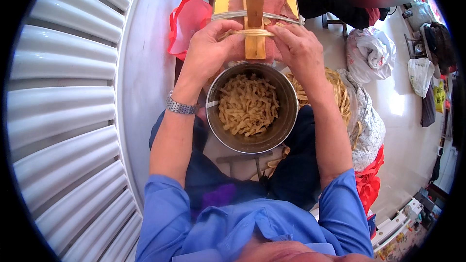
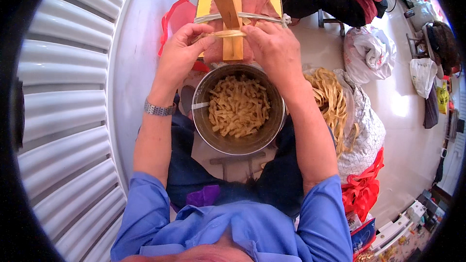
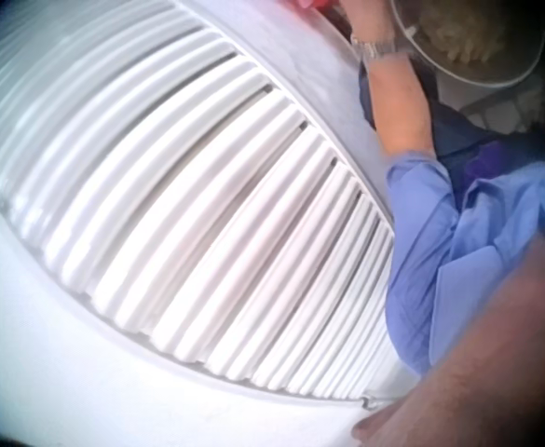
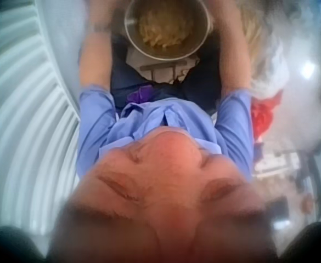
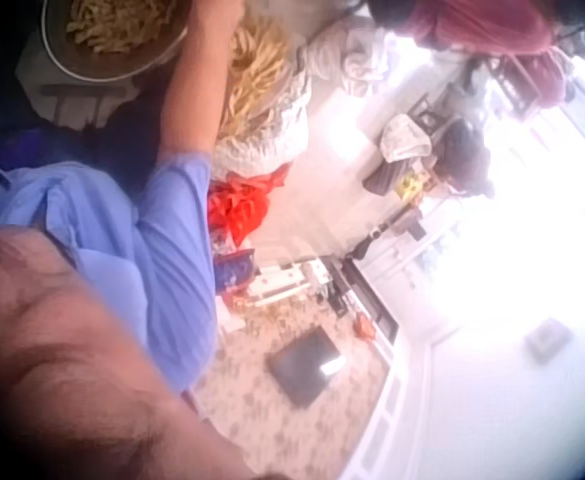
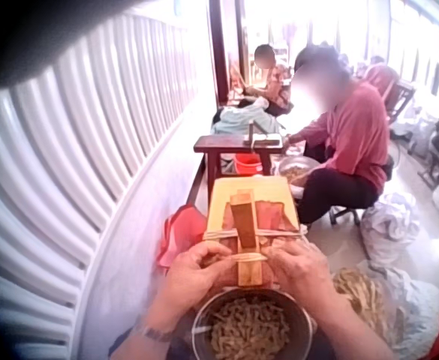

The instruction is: The person folds thin strips of dough by hand, using a wooden stand as a guide, and places the shaped pieces into a metal bowl.

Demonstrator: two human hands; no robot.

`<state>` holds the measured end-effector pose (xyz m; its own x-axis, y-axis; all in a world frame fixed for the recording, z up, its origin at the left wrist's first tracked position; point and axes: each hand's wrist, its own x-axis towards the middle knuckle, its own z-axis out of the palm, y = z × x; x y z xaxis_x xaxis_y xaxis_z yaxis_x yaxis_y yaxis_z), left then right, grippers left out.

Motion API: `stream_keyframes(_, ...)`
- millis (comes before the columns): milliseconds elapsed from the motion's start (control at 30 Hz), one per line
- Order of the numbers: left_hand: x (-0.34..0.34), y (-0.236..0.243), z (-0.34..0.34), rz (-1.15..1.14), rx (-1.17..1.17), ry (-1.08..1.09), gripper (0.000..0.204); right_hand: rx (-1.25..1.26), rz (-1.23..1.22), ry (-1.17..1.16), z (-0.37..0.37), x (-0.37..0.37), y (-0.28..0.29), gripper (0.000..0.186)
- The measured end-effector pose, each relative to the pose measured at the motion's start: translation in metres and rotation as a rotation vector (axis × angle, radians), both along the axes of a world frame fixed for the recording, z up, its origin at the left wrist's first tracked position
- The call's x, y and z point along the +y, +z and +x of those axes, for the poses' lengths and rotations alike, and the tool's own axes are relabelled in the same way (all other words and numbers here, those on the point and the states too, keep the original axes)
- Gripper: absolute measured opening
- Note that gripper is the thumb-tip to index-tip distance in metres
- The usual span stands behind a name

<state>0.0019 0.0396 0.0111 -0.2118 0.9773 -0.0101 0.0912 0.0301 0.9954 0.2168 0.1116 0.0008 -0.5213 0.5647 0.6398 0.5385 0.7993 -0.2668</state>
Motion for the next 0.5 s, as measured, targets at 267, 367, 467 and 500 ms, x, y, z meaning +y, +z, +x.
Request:
stream_keyframes(267, 0.008, -0.017, 0.005, -0.078, 0.404, 0.009, 0.019, -0.196, -0.231, -0.136, 0.007, 0.004, -0.017, 0.017)
stream_keyframes(367, -0.001, -0.027, -0.001, -0.168, 0.357, 0.014, 0.022, -0.108, -0.341, -0.142, 0.021, 0.003, -0.017, 0.017)
stream_keyframes(467, -0.008, -0.014, 0.007, -0.203, -0.056, -0.014, 0.03, 0.095, -0.543, -0.035, 0.022, -0.006, -0.01, 0.016)
stream_keyframes(500, -0.013, -0.007, 0.013, -0.202, -0.231, -0.022, 0.034, 0.154, -0.628, 0.016, 0.019, -0.012, -0.006, 0.016)
